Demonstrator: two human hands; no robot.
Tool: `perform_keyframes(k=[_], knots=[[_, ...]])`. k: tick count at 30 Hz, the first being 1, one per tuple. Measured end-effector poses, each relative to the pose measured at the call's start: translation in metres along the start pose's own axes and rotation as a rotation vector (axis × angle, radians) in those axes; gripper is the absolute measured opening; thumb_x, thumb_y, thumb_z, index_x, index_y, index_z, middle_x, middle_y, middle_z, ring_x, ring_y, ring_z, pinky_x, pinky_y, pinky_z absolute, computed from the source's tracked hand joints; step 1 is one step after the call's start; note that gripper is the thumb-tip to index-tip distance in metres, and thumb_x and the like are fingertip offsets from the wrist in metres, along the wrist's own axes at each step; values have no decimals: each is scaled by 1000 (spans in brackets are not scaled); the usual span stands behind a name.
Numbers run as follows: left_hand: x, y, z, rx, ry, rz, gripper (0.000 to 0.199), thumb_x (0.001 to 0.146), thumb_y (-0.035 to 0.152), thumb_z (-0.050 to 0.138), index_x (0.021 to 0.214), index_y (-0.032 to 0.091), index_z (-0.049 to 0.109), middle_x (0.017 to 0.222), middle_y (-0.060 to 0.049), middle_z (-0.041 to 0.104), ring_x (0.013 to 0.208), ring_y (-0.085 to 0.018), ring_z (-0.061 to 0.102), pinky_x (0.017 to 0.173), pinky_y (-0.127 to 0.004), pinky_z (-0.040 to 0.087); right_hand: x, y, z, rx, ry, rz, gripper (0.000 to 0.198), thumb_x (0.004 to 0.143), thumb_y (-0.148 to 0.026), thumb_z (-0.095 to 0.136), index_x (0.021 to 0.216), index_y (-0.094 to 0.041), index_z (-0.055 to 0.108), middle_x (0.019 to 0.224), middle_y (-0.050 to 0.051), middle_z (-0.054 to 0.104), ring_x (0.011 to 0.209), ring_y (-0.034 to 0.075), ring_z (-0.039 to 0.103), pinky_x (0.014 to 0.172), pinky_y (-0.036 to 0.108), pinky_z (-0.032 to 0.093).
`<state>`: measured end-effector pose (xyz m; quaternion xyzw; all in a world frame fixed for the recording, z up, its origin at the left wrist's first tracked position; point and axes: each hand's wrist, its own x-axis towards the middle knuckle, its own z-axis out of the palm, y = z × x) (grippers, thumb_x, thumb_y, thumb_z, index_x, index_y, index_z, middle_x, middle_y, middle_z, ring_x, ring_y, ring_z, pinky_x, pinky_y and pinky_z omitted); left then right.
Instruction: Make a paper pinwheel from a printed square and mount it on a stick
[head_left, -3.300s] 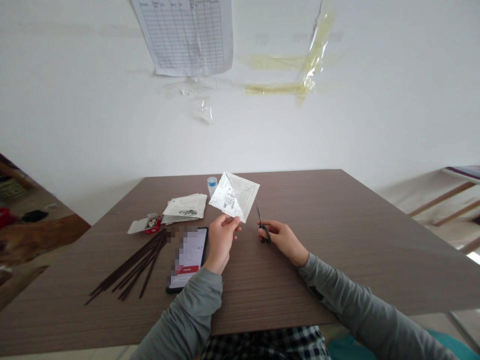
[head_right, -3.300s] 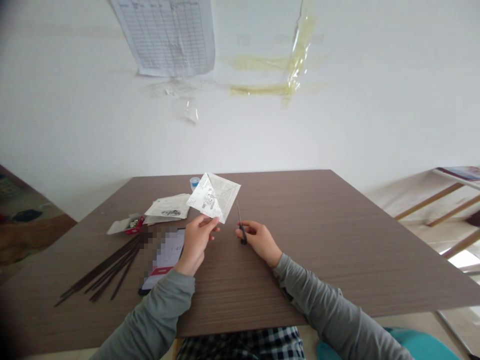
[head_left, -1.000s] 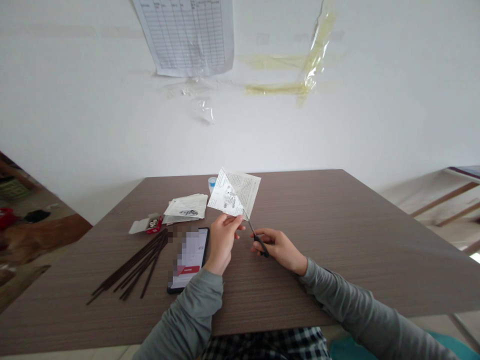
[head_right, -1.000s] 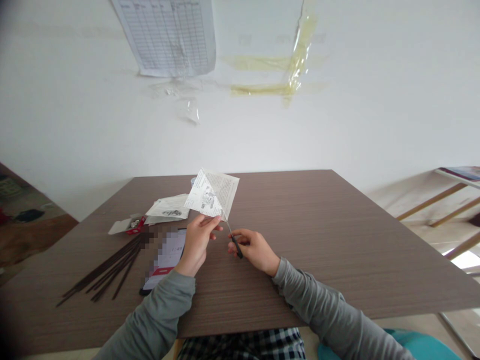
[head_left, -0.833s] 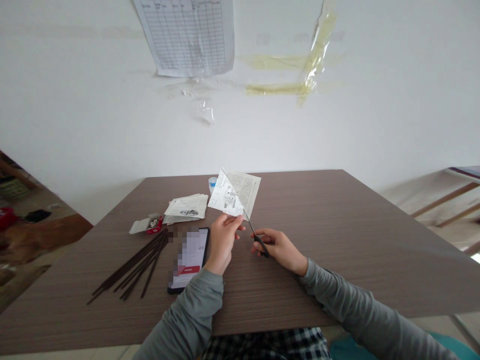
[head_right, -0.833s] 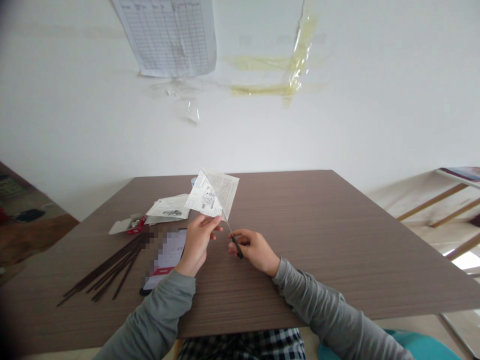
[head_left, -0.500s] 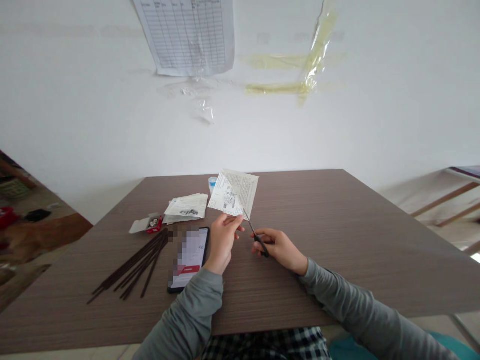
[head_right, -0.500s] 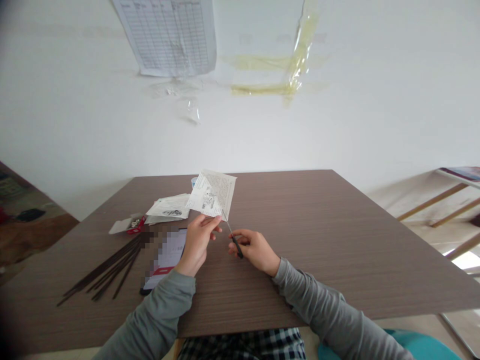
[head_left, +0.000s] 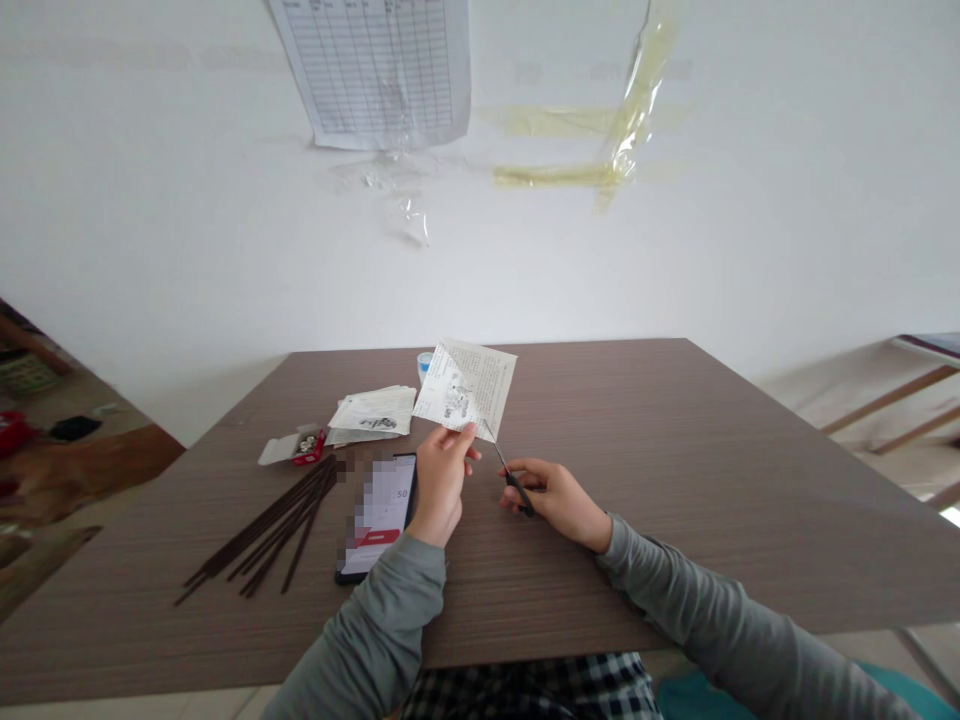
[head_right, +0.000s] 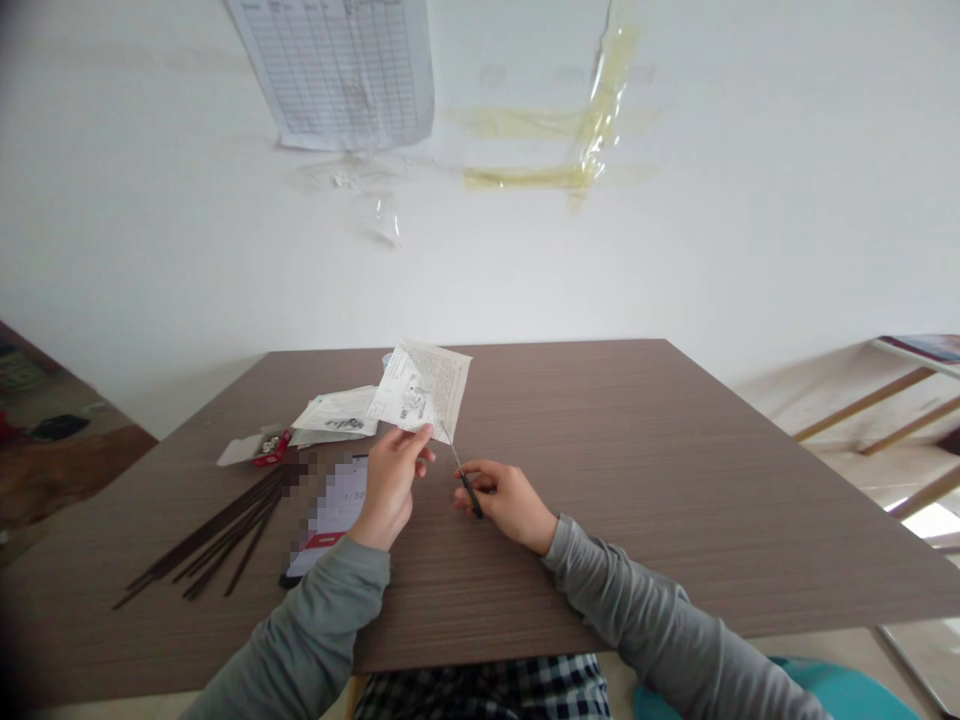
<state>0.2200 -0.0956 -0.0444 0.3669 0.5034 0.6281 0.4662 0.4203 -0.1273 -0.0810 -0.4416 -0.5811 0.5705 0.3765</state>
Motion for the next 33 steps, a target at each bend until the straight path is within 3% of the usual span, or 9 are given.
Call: perform_keyframes(k=[6,19,26,33], knots=[[0,0,0,-8,-4,17,61,59,66,115,76,23,75,73,-1,78,57,-15,67,49,-23,35,1,0,-1,13,2,-4,71,74,-80,115,115,-27,92,90,9,92,84,33,84,89,51,74],[1,-3,0,21,-59,35,49,67,59,108,72,24,75,64,2,69,53,-12,56,48,-24,31,3,8,-4,-20,8,-65,76,84,-85,110,124,-23,91,89,6,92,81,28,83,89,46,71],[1,-5,0,-3,-70,43,51,64,61,110,70,24,75,61,4,66,51,-12,56,47,-24,33,1,6,-3,-26,8,-76,75,87,-87,106,124,-24,90,88,6,91,81,28,83,90,47,71],[0,-4,2,6,-63,35,51,64,59,110,70,24,73,64,1,70,53,-12,56,47,-24,31,-3,-1,-2,-20,37,-50,63,86,-82,108,118,-30,92,90,11,92,86,35,85,90,52,73]])
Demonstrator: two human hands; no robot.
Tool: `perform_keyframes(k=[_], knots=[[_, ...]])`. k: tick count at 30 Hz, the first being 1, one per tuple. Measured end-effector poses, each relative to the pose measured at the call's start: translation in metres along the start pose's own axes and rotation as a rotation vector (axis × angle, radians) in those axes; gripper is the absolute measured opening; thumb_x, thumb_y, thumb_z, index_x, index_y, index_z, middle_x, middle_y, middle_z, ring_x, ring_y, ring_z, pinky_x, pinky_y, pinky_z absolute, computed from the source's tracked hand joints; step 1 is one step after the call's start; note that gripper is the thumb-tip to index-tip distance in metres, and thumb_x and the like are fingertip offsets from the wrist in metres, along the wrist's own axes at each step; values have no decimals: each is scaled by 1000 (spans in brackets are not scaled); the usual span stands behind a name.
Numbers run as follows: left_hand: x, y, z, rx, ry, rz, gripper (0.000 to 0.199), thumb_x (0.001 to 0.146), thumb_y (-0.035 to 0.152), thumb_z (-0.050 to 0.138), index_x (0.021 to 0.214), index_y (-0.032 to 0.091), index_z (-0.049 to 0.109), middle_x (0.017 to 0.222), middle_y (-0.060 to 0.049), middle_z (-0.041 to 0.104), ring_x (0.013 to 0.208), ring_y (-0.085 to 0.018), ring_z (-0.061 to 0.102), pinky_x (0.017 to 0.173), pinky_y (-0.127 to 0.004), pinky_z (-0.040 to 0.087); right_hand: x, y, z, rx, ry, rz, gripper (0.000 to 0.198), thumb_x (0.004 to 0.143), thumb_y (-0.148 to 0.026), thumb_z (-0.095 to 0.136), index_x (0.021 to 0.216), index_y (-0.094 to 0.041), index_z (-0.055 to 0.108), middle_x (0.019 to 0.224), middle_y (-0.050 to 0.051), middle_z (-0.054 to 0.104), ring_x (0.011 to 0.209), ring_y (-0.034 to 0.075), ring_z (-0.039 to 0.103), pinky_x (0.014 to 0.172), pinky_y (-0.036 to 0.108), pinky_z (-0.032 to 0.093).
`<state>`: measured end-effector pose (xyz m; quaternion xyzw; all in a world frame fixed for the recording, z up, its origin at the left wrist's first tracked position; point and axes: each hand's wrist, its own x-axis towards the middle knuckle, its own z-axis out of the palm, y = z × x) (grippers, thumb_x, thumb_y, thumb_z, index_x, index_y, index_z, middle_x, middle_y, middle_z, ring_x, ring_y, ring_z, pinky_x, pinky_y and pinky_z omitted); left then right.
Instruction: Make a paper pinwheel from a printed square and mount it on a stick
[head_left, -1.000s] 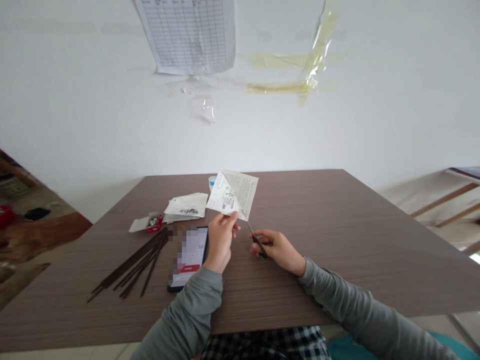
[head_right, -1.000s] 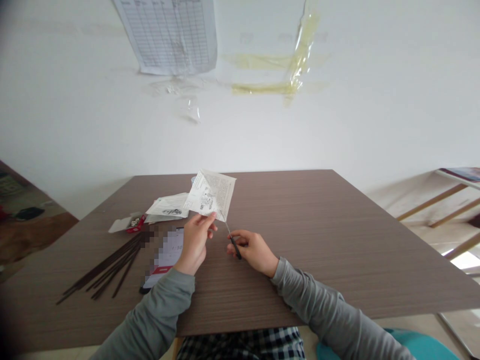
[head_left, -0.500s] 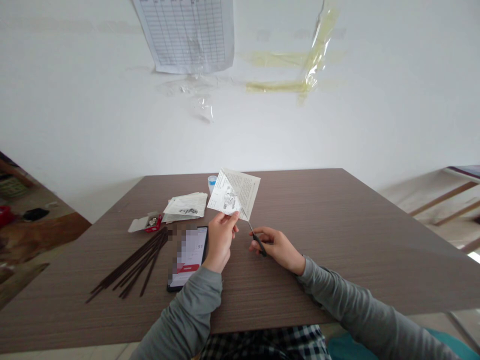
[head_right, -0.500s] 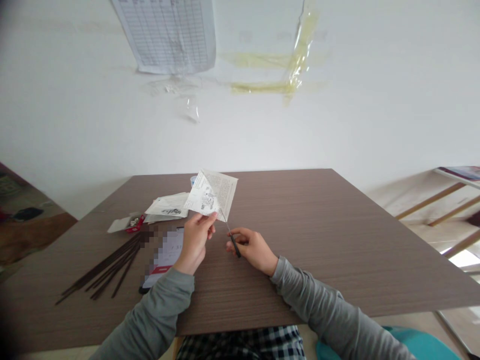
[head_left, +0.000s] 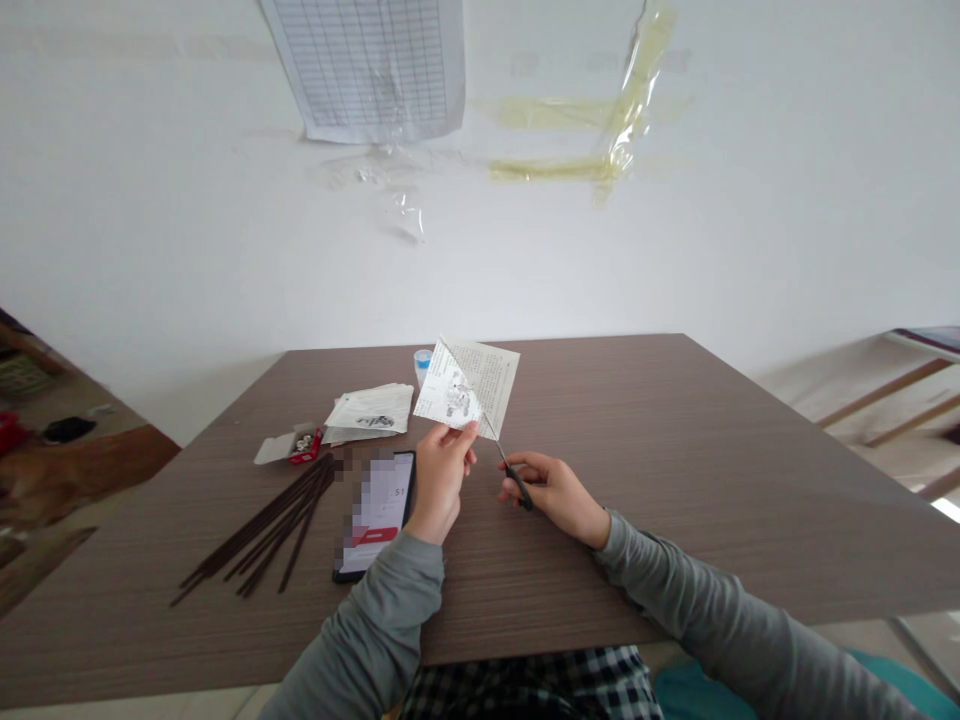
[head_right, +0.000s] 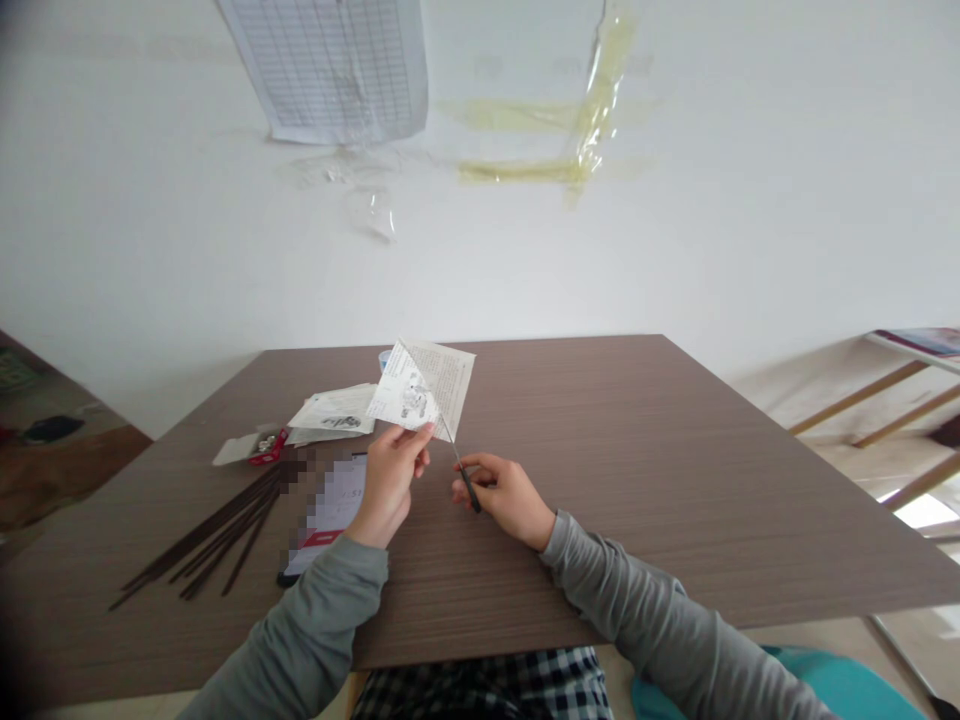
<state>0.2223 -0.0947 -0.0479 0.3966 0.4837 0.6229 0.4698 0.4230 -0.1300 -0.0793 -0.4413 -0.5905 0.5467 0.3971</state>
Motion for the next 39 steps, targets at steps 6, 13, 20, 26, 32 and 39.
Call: perform_keyframes(k=[6,13,20,26,32,39], knots=[[-2,1,1,17,-42,6,55,65,64,109,66,26,69,58,4,64,50,-11,51,47,-23,32,4,5,-2,6,12,-9,72,79,-87,110,118,-30,92,90,9,92,82,33,84,87,49,74],[-1,1,2,32,-46,-9,54,63,63,106,62,27,66,53,6,58,48,-10,47,46,-23,29,6,13,-4,12,9,-38,66,86,-78,110,121,-25,92,89,9,91,81,31,83,82,46,73],[-1,0,1,47,-60,-9,57,67,63,109,65,27,66,54,6,58,50,-11,50,48,-24,28,4,8,-2,14,9,-32,68,84,-82,108,119,-26,90,89,9,92,80,31,82,84,48,72],[-2,1,1,56,-58,-27,55,63,64,107,63,26,67,52,6,57,50,-11,48,48,-24,27,5,9,-3,18,11,-45,67,87,-78,107,123,-25,90,90,9,92,79,30,82,85,46,71],[-3,2,1,54,-63,-36,54,60,66,109,66,24,75,55,4,61,50,-11,49,48,-25,29,4,6,-3,24,36,-38,61,84,-76,110,118,-29,92,89,8,91,80,32,83,81,46,70],[-2,2,0,59,-74,-39,53,61,66,108,68,23,78,53,5,58,50,-12,48,49,-25,28,2,1,-2,12,45,-37,59,84,-76,110,114,-29,92,81,6,89,78,31,81,79,45,69]])
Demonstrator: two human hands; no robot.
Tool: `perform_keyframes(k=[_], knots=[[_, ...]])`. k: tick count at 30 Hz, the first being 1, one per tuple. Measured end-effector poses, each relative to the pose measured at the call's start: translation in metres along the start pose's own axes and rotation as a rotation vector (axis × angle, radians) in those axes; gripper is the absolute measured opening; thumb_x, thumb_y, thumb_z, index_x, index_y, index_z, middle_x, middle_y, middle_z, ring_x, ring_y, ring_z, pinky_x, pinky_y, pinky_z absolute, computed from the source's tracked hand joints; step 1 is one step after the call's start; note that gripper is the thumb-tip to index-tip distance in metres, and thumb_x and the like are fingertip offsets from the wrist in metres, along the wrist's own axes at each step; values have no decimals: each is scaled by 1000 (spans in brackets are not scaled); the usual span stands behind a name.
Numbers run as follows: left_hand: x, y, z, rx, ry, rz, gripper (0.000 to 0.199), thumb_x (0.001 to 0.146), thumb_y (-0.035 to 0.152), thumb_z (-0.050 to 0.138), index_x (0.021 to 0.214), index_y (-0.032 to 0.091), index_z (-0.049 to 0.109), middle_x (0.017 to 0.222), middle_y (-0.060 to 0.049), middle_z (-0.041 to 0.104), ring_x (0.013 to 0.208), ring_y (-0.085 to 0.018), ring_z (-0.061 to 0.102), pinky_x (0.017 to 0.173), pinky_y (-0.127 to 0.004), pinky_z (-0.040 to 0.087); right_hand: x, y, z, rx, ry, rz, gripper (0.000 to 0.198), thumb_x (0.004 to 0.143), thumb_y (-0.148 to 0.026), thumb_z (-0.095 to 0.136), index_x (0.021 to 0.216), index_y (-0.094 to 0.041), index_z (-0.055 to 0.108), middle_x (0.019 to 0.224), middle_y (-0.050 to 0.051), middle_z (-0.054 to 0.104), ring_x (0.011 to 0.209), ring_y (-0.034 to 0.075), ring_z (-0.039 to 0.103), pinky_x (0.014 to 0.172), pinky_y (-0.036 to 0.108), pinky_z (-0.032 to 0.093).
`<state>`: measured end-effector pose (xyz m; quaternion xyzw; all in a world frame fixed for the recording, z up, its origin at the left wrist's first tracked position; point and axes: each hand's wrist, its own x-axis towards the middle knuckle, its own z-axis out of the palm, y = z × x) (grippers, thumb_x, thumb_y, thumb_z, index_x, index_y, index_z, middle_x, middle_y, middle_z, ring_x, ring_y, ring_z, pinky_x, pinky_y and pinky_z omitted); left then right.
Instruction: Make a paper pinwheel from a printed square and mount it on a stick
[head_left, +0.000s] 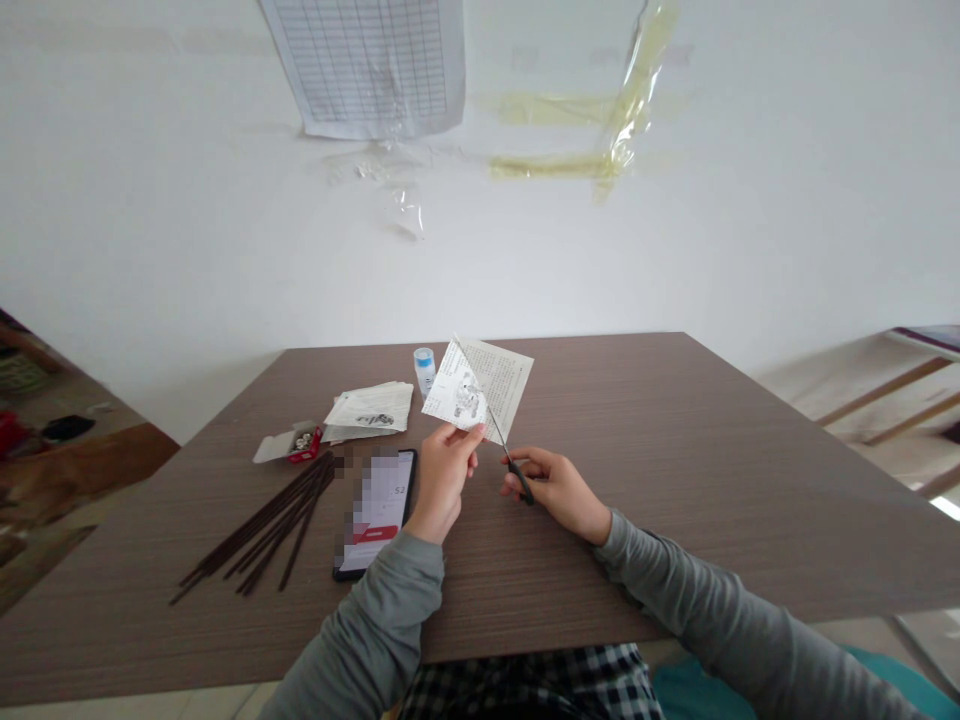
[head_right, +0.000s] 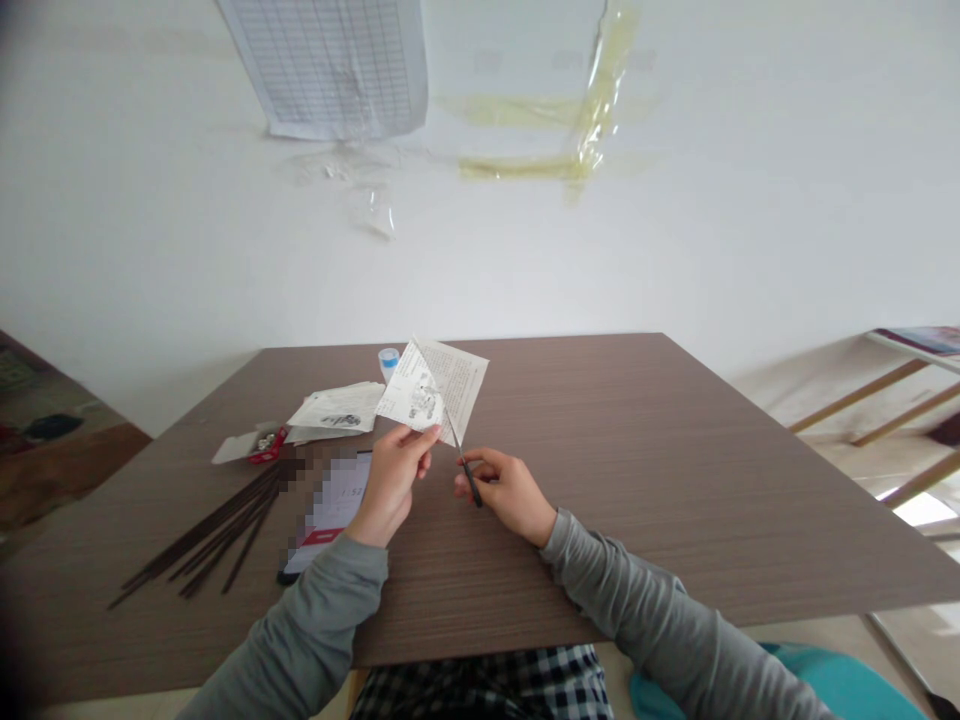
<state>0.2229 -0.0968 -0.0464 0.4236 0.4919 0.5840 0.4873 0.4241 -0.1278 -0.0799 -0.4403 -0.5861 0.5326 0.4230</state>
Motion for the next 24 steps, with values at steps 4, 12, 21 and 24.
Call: perform_keyframes(k=[4,12,21,24], knots=[[0,-1,-1,11,-2,-1,53,62,67,108,68,23,78,52,5,57,50,-11,48,50,-25,27,2,3,0,-9,-16,4,70,82,-82,109,117,-25,90,83,6,88,78,28,81,80,44,68],[-2,1,0,20,-27,-9,52,62,65,107,68,22,80,60,1,68,50,-10,48,48,-26,29,2,0,-2,-42,11,-7,64,85,-79,105,120,-27,90,85,6,90,79,29,79,83,46,69],[-1,-2,0,36,-38,-7,51,66,65,107,68,22,79,56,2,62,50,-11,47,49,-26,27,0,-2,0,-17,21,2,64,81,-81,108,115,-29,90,84,7,88,79,33,80,81,50,69],[0,-3,0,39,-37,-15,51,66,64,109,69,22,80,58,1,66,50,-11,48,50,-26,27,0,-2,-1,-30,24,9,61,83,-81,108,114,-32,91,83,7,88,82,34,82,82,50,70]])
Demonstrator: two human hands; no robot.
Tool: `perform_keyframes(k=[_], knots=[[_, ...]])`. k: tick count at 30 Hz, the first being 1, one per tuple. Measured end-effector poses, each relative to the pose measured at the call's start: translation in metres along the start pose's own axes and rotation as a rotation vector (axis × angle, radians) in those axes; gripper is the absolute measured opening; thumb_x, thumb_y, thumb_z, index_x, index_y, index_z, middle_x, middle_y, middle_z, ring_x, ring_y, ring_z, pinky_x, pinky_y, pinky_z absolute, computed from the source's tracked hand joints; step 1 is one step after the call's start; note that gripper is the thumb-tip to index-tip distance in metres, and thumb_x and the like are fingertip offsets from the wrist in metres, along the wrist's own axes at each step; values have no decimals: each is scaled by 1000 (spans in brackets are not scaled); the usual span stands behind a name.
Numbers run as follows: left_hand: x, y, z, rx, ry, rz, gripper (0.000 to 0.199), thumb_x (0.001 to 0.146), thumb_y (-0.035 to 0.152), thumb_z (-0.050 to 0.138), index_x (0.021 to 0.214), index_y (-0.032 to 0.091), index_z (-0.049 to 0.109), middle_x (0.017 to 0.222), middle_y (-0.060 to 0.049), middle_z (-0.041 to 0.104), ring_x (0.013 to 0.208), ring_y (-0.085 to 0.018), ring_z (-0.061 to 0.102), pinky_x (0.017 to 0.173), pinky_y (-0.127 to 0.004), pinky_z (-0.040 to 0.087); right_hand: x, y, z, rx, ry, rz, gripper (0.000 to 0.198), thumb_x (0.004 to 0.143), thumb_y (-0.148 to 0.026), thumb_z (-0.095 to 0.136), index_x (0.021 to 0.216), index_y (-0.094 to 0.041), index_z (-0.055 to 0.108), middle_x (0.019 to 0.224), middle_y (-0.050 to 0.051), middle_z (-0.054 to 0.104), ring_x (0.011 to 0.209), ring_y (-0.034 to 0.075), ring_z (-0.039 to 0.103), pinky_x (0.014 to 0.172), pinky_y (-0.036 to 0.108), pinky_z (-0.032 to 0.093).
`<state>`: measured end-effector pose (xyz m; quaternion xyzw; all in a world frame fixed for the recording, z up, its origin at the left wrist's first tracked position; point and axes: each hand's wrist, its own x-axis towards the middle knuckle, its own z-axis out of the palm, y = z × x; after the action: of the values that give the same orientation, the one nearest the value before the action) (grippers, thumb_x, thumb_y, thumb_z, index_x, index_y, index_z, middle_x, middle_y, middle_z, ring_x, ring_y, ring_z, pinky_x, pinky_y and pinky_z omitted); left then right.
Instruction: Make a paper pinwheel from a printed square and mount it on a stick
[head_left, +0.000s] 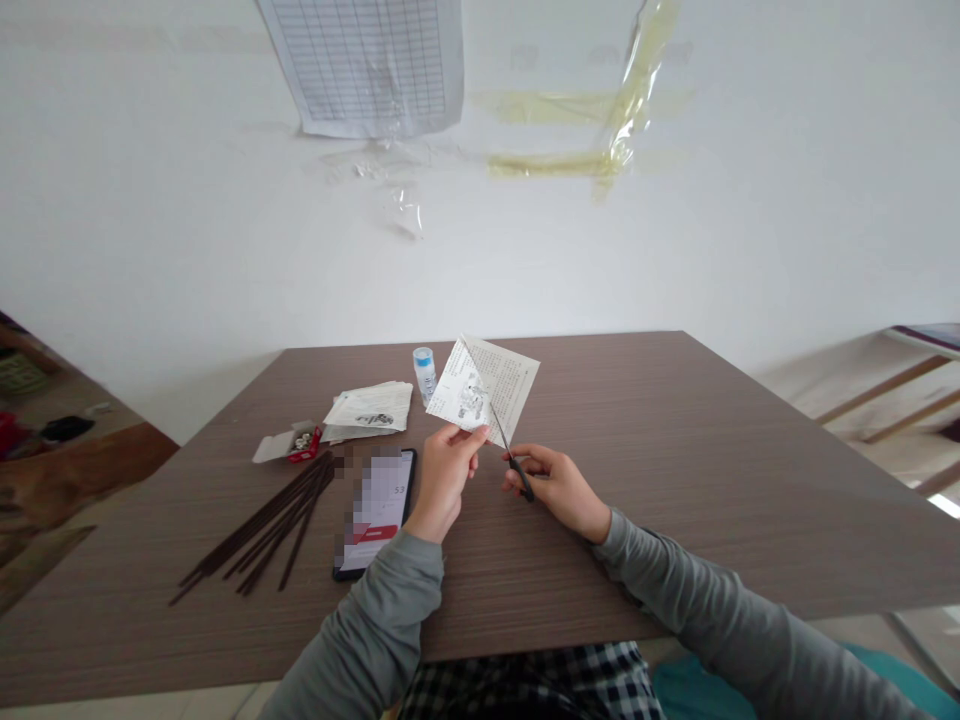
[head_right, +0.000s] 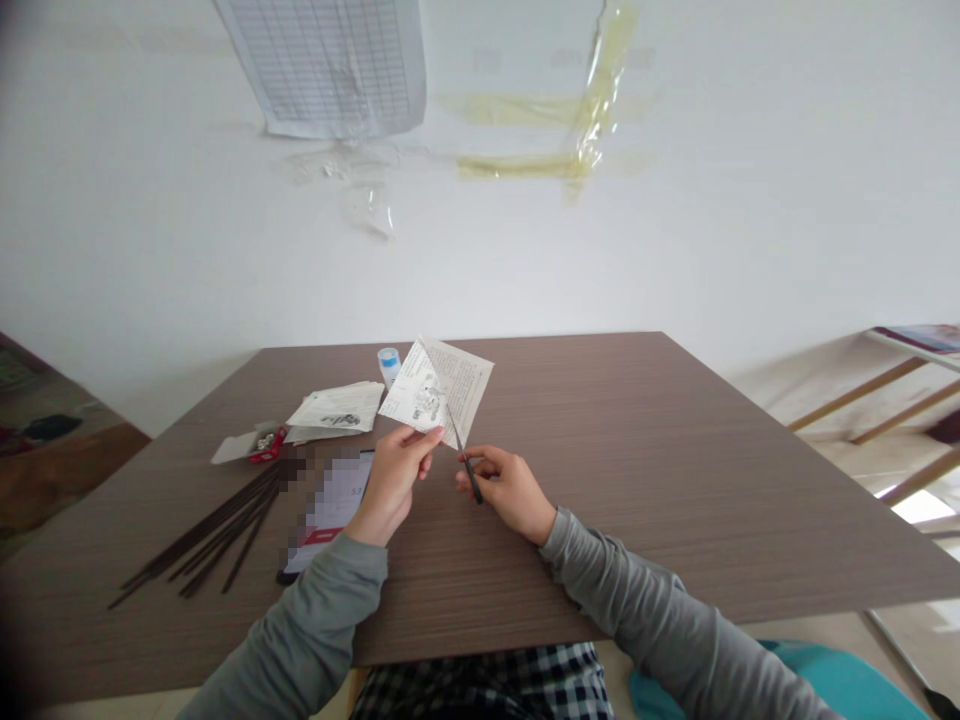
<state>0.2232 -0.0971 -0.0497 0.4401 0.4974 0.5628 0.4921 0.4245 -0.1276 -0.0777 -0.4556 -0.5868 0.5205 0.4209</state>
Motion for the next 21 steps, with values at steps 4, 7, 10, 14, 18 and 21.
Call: perform_keyframes(k=[4,7,10,14,18,21], knots=[[1,-1,0,-12,0,12,50,64,63,108,70,22,80,58,1,67,49,-11,48,49,-26,28,1,4,0,-3,1,-12,63,84,-80,106,116,-28,91,82,6,86,79,32,80,81,49,71],[1,-1,-1,0,-6,17,51,65,65,107,69,22,80,56,1,65,49,-11,47,49,-26,29,1,5,0,-3,2,-10,60,84,-78,106,116,-28,92,81,6,86,78,32,80,82,48,70],[0,0,0,-2,-9,21,52,65,67,107,69,22,80,58,0,67,49,-11,47,49,-26,29,0,2,1,7,12,-8,58,84,-77,107,113,-29,91,80,5,85,76,32,79,81,48,69],[-1,1,0,-6,-3,20,53,64,67,108,68,23,79,57,1,65,50,-11,48,49,-26,29,-1,-4,3,12,13,7,61,79,-81,109,108,-31,90,76,4,84,77,34,80,80,50,69],[-1,0,0,-3,4,8,51,65,65,108,68,22,80,54,3,61,50,-11,49,50,-26,29,-2,-6,4,20,11,18,62,78,-83,108,107,-32,88,78,5,87,77,34,80,82,51,68],[-1,-1,-1,5,14,4,51,67,64,109,69,23,79,55,3,61,50,-12,50,50,-25,29,0,-4,3,15,7,18,65,77,-83,108,109,-30,88,80,6,88,77,33,80,83,50,68]])
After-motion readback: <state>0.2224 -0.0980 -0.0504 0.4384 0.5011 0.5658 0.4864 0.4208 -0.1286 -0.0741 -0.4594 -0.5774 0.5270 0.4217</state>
